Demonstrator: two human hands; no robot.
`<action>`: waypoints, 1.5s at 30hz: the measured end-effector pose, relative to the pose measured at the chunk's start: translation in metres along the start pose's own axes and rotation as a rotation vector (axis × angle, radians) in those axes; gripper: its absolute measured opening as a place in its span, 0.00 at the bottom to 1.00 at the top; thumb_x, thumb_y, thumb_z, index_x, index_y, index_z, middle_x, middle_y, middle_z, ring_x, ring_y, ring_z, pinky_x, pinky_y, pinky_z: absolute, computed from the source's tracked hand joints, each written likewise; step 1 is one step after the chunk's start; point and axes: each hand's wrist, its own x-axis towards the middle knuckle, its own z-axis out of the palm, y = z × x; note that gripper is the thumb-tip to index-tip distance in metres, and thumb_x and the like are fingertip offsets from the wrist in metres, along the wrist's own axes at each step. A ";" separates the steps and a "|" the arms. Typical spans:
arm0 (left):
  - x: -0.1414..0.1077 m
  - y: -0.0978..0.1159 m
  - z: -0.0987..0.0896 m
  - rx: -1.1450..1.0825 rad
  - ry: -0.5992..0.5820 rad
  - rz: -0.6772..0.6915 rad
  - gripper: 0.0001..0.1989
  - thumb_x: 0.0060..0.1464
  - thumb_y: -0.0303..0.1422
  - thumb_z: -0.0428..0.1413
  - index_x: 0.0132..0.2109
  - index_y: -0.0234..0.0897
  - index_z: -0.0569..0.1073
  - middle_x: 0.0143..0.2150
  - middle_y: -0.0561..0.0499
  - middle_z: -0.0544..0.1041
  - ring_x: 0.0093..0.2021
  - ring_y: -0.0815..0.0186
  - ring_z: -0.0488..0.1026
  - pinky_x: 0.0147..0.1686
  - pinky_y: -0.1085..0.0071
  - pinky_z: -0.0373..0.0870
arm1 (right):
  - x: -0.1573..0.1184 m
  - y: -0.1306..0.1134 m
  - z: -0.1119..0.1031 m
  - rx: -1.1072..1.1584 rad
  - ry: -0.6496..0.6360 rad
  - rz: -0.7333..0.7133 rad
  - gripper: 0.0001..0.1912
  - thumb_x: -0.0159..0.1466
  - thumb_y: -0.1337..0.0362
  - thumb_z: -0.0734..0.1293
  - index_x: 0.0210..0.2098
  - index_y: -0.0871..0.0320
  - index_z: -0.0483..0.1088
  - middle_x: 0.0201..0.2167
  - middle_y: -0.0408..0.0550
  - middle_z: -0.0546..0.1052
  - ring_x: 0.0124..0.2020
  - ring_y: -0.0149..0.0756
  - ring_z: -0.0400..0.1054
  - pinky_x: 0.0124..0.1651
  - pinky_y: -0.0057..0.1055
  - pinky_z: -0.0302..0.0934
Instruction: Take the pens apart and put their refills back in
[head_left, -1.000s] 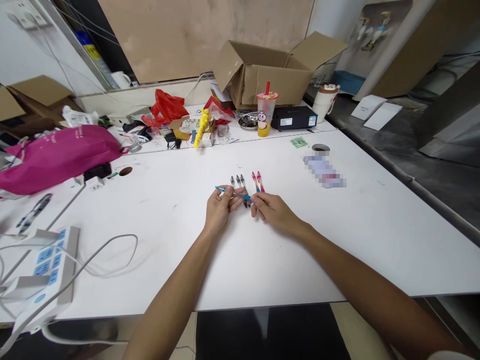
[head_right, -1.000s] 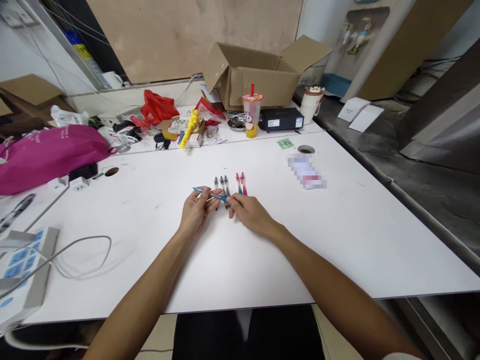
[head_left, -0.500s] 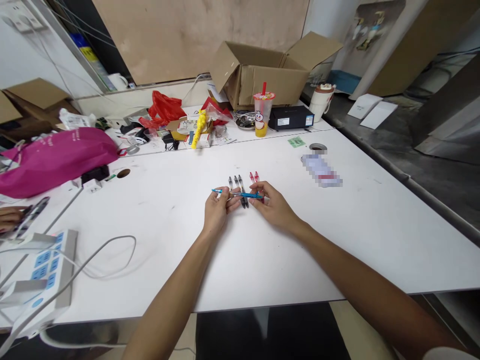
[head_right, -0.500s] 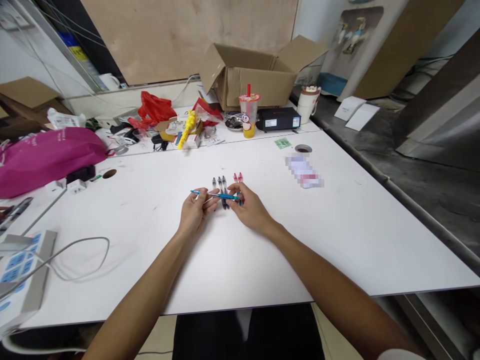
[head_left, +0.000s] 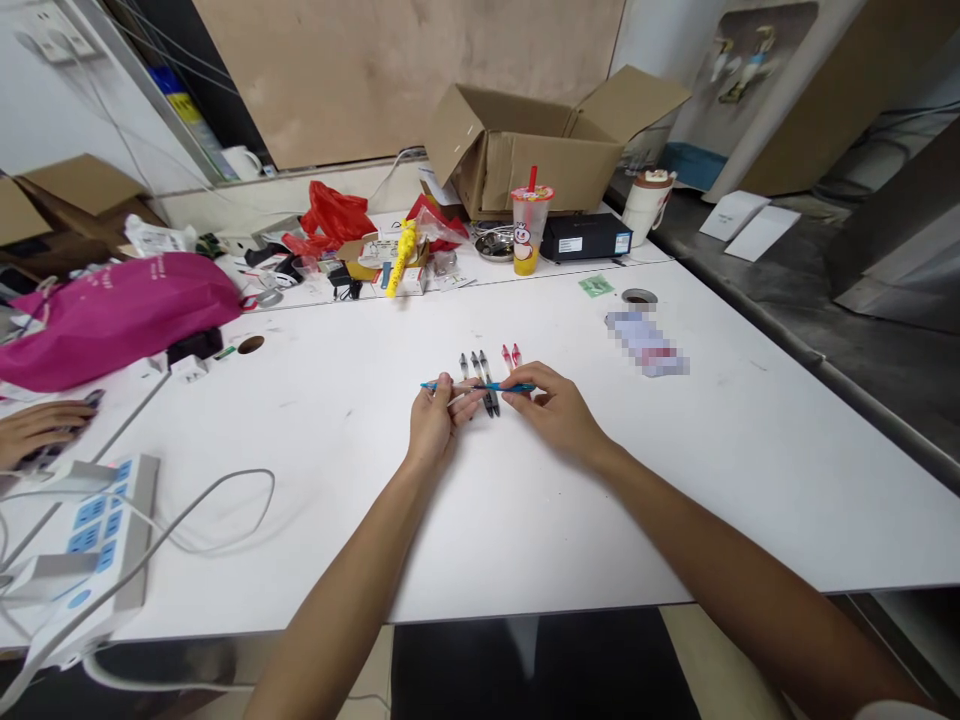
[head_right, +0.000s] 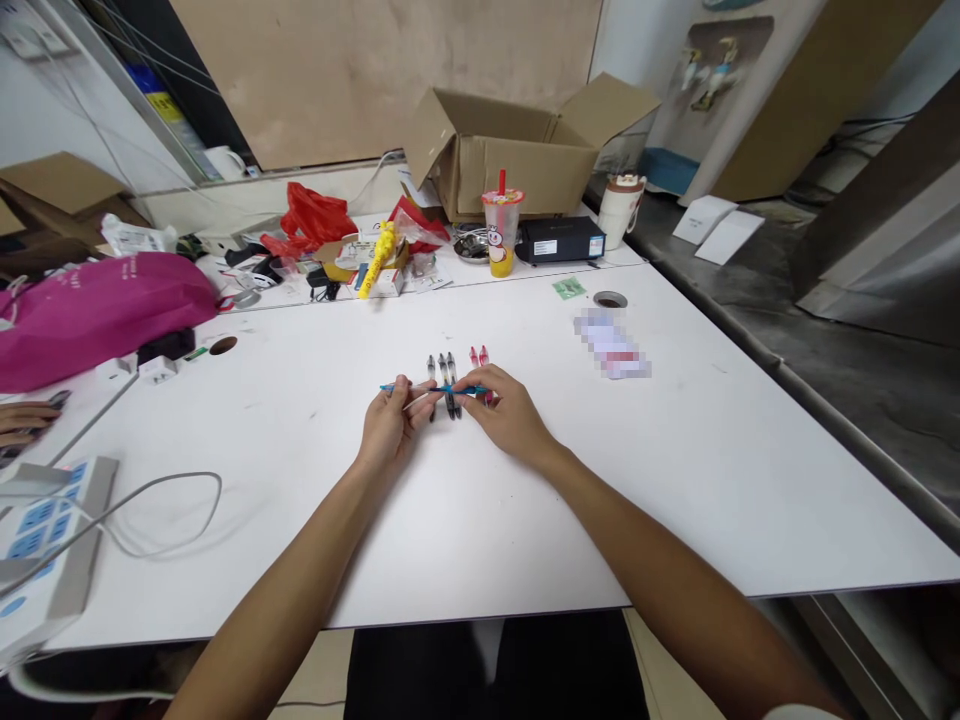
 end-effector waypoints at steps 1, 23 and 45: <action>0.000 0.001 0.000 -0.018 0.016 -0.005 0.11 0.66 0.38 0.55 0.39 0.33 0.68 0.47 0.37 0.82 0.38 0.63 0.83 0.34 0.74 0.79 | 0.001 0.000 -0.001 0.010 -0.004 0.009 0.10 0.65 0.55 0.69 0.42 0.52 0.77 0.45 0.50 0.77 0.45 0.41 0.70 0.40 0.35 0.65; -0.003 0.005 -0.003 0.046 -0.058 0.151 0.21 0.56 0.47 0.63 0.44 0.41 0.63 0.47 0.43 0.82 0.40 0.61 0.84 0.29 0.76 0.75 | 0.000 0.001 -0.007 0.006 -0.025 0.205 0.18 0.65 0.48 0.67 0.40 0.55 0.76 0.25 0.41 0.68 0.26 0.33 0.58 0.30 0.32 0.55; 0.003 0.011 -0.011 0.057 0.084 0.197 0.15 0.60 0.44 0.60 0.43 0.38 0.68 0.51 0.41 0.81 0.45 0.63 0.81 0.31 0.76 0.73 | 0.006 0.001 -0.018 -0.039 0.047 0.199 0.19 0.63 0.45 0.68 0.32 0.55 0.77 0.23 0.43 0.69 0.26 0.34 0.59 0.30 0.33 0.56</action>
